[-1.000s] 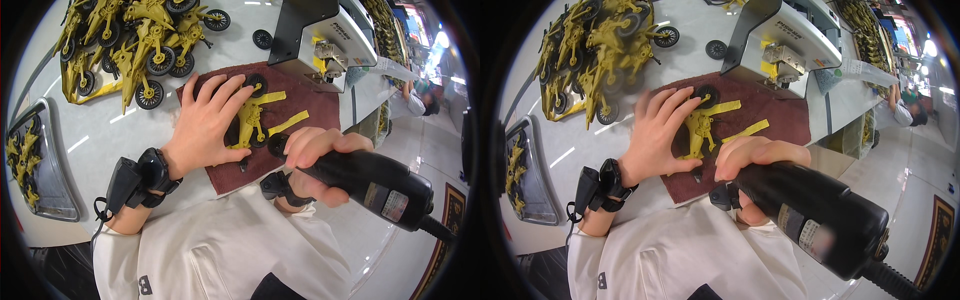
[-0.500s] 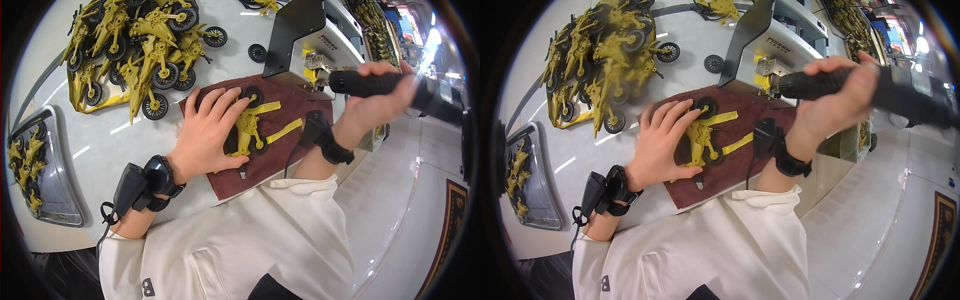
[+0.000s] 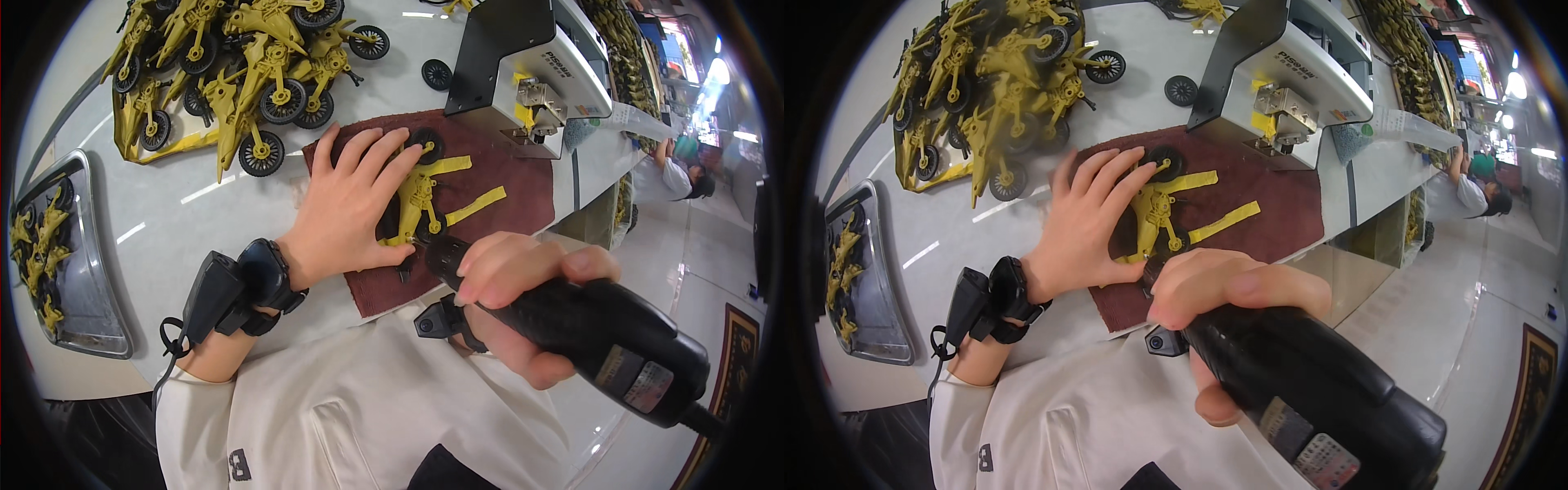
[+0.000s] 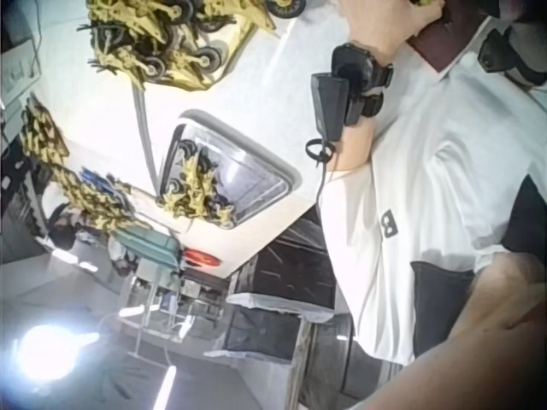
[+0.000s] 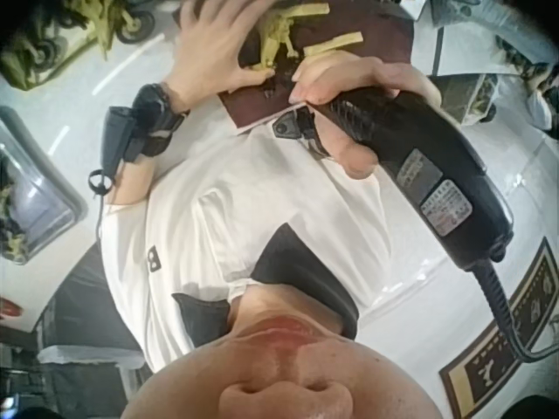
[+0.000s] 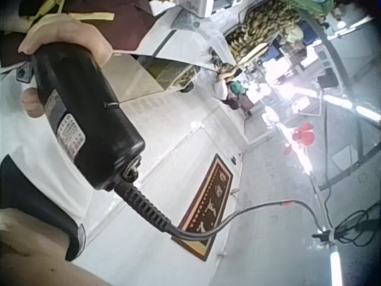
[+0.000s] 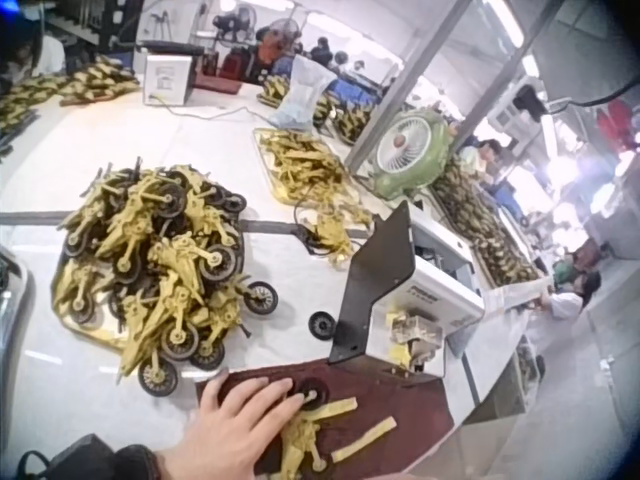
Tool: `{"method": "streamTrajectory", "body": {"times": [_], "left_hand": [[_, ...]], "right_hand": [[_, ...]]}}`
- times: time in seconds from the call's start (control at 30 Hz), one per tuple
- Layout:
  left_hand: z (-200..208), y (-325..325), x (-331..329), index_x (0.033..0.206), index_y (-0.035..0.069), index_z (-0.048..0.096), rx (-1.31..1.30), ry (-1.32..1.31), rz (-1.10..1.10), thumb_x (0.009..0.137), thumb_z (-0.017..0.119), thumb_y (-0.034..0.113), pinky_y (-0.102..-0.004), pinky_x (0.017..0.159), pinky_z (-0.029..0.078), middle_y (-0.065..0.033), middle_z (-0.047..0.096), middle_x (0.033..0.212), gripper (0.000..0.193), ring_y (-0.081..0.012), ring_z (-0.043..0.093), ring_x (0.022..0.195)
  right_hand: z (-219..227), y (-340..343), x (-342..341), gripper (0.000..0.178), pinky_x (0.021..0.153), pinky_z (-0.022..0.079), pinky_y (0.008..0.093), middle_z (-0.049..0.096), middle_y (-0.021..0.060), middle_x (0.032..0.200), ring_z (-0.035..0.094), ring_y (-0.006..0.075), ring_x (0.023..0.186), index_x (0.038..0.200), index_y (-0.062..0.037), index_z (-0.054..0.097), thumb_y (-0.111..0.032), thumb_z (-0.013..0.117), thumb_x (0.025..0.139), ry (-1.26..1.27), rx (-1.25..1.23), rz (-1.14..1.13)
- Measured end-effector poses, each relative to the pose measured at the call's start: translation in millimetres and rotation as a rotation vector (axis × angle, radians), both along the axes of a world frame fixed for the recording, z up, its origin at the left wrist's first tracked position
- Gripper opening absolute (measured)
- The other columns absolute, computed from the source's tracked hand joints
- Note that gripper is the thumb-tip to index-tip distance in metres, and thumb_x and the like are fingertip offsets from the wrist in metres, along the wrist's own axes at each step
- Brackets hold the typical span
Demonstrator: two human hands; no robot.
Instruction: The recorder is using an electric screwdriver to attach wheels and other components to small yellow toy motorcycle frames.
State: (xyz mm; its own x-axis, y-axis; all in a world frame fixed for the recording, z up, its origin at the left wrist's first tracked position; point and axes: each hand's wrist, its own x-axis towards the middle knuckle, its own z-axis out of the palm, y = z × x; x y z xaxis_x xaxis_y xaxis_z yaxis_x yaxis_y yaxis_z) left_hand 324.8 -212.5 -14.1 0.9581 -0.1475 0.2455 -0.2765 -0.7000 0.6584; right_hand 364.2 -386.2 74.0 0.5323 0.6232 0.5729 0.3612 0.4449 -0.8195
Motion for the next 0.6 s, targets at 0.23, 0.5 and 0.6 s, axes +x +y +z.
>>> {"method": "streamTrajectory", "body": {"times": [0.23,0.5,0.6], "left_hand": [[2,1,3,0.128,0.006,0.042,-0.017,-0.01,0.004,0.053,0.074,0.04,-0.0538,0.105,0.018,-0.0119,0.04,0.132,0.089,-0.0307,0.036,0.122],[11,2,1,0.128,0.003,0.04,-0.014,-0.018,-0.015,0.051,0.077,0.039,-0.0552,0.104,0.019,-0.0145,0.04,0.131,0.092,-0.0319,0.036,0.121],[9,2,-3,0.132,0.003,0.038,0.006,-0.004,-0.007,0.05,0.076,0.043,-0.0581,0.102,0.019,-0.0153,0.037,0.137,0.098,-0.0341,0.035,0.124]], "right_hand": [[-5,8,6,0.07,0.072,0.047,0.0427,0.057,0.0178,0.091,0.058,0.028,0.077,0.124,-0.0041,0.03,-0.014,0.076,0.073,0.089,-0.091,0.013],[-13,36,-9,0.061,0.046,0.044,0.0306,0.055,0.0105,0.069,0.052,0.02,0.048,0.109,-0.0023,0.034,-0.05,0.06,0.082,0.02,0.014,-0.309],[-14,38,-14,0.062,0.043,0.042,0.0308,0.054,0.0101,0.063,0.05,0.0201,0.045,0.107,-0.0024,0.034,-0.051,0.061,0.081,0.007,0.02,-0.327]]}}
